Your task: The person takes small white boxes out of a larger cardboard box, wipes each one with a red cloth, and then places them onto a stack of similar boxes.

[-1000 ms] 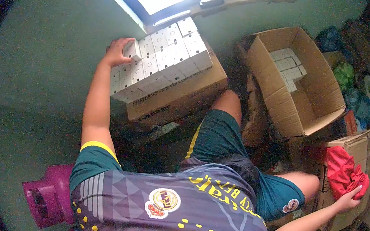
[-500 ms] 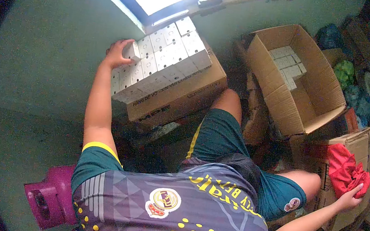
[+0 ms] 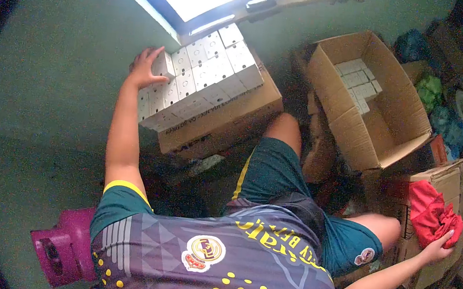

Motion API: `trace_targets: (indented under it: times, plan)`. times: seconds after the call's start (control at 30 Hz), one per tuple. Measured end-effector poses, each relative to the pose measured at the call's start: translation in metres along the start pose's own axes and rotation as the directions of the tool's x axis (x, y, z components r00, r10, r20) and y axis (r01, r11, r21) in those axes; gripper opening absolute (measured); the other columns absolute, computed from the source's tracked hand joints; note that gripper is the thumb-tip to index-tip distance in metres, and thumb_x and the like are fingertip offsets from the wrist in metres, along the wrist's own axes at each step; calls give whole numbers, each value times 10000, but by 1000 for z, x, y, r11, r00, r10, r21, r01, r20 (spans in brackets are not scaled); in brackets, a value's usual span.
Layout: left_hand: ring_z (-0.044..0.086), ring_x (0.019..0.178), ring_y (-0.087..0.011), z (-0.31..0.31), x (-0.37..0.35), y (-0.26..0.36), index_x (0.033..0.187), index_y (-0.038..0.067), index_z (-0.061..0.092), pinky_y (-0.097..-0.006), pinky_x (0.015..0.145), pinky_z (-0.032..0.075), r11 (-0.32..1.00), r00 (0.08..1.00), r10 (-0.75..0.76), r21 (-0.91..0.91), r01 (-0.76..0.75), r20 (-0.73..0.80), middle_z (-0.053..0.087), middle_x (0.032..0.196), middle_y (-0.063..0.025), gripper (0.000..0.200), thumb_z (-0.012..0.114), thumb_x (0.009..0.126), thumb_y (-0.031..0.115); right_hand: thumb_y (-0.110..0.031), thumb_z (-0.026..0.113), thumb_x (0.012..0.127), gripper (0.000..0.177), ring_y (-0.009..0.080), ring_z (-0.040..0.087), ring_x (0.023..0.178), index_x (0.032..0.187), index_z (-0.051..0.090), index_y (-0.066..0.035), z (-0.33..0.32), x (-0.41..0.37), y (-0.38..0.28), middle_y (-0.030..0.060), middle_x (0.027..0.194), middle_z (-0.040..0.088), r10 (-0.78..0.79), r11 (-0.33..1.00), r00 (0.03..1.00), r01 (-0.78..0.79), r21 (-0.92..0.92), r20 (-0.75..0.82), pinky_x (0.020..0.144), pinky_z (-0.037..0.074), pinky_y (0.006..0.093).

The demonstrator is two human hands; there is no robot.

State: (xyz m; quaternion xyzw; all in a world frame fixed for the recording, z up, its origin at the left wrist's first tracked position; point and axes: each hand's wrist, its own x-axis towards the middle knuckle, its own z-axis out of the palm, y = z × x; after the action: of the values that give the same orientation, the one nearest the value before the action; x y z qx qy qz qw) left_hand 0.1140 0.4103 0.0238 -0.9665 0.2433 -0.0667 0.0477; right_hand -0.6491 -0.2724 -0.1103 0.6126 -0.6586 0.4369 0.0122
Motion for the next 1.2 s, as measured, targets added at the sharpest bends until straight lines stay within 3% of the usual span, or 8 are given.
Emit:
trace_targets:
  times: [0.1, 0.2, 0.3, 0.37, 0.63, 1.0, 1.1, 1.2]
  plan:
    - [447, 1372, -336, -35, -13, 45, 1439, 136, 515, -517, 1120, 375, 956, 969, 123, -237, -175, -216, 503, 1457, -136, 965, 852, 635, 549, -612, 623, 915, 718, 407, 637, 1111, 1199, 653, 46, 6, 3, 13, 259, 1200, 669, -53, 997, 999, 53, 58, -5, 937, 486, 444]
    - [608, 1218, -286, -114, -59, 146, 1361, 7, 565, -416, 1065, 451, 430, 822, 495, -743, -513, -281, 648, 1295, -154, 1001, 701, 724, 767, -587, 625, 927, 683, 401, 635, 1121, 1218, 651, 30, -4, -6, -10, 242, 1212, 672, -35, 994, 999, 33, 99, 13, 945, 484, 433]
    - [595, 1235, -319, -141, -110, 227, 1340, -69, 534, -457, 1065, 442, -241, 421, 781, -845, -477, -460, 628, 1306, -193, 1103, 679, 665, 790, -649, 597, 905, 738, 403, 626, 1131, 1249, 640, 3, -2, -2, -14, 235, 1232, 665, -5, 999, 1000, 5, 37, -5, 943, 479, 449]
    - [593, 1230, -336, -149, -139, 278, 1313, -69, 540, -470, 1062, 441, -474, 172, 822, -820, -321, -543, 633, 1290, -199, 1036, 664, 692, 750, -703, 581, 879, 790, 414, 627, 1113, 1245, 643, -5, 4, -2, -3, 241, 1214, 669, -62, 996, 998, 64, 63, -32, 923, 484, 464]
    - [587, 1214, -401, -158, -184, 380, 1204, -69, 564, -523, 1051, 436, -652, -197, 750, -756, -56, -632, 650, 1224, -220, 773, 603, 800, 588, -569, 690, 892, 728, 343, 628, 1143, 1214, 617, 80, 0, -8, -5, 253, 1231, 655, -23, 942, 1000, 25, 335, -12, 990, 460, 433]
    - [579, 1191, -491, -174, -187, 415, 1054, -69, 596, -594, 1037, 429, -724, -195, 663, -685, 80, -723, 674, 1133, -250, 454, 520, 948, 366, -524, 642, 933, 665, 374, 583, 1236, 1322, 568, 10, -25, -28, -41, 221, 1310, 625, 49, 967, 996, -67, 245, 80, 1015, 447, 422]
    - [577, 1184, -516, -178, -191, 421, 1013, -69, 605, -614, 1033, 427, -793, 40, 600, -588, 159, -799, 680, 1108, -258, 390, 497, 988, 305, -480, 660, 940, 597, 330, 623, 1157, 1253, 604, 26, -18, -28, -46, 205, 1237, 662, -64, 956, 997, 73, 285, -41, 993, 457, 392]
    - [574, 1178, -540, -171, -190, 432, 973, -69, 614, -633, 1029, 425, -864, 485, 461, -501, 54, -743, 686, 1084, -266, 348, 474, 1029, 245, -514, 663, 926, 647, 364, 614, 1182, 1289, 586, 16, -34, -28, -51, 225, 1243, 651, -19, 941, 997, -7, 338, 76, 1004, 456, 421]
